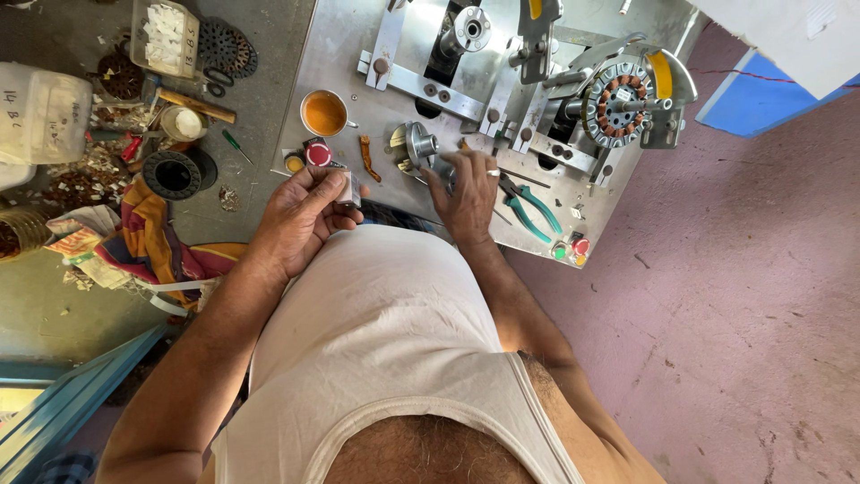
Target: The person assembles a fan motor by inserting small metal components into a housing and checking the fit.
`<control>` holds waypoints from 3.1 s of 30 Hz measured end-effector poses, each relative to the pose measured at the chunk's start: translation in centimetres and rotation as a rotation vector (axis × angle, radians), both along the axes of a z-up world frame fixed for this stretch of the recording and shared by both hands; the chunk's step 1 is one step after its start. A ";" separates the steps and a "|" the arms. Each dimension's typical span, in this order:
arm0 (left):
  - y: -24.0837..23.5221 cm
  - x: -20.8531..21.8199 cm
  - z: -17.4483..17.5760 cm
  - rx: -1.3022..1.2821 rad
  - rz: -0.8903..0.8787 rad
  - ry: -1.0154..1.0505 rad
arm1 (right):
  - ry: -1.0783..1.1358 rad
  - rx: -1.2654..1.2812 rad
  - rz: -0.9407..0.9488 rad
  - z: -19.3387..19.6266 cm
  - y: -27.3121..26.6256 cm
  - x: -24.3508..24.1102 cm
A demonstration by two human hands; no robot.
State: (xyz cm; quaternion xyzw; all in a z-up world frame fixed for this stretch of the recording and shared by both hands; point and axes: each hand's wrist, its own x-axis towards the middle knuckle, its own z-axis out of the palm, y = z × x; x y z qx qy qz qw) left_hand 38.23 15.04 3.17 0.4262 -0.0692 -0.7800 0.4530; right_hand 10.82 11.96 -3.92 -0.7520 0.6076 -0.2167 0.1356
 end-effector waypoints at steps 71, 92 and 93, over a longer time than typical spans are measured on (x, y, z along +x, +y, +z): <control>-2.2 -7.0 4.7 -0.390 -0.115 -0.092 | -0.936 0.303 -0.036 14.6 2.2 -0.8; -1.3 -7.1 3.3 -0.200 -0.090 0.158 | -0.596 0.237 0.130 18.8 2.3 -0.4; -1.5 -6.9 3.0 -0.227 -0.086 0.194 | -0.542 0.235 0.172 19.5 2.0 -0.6</control>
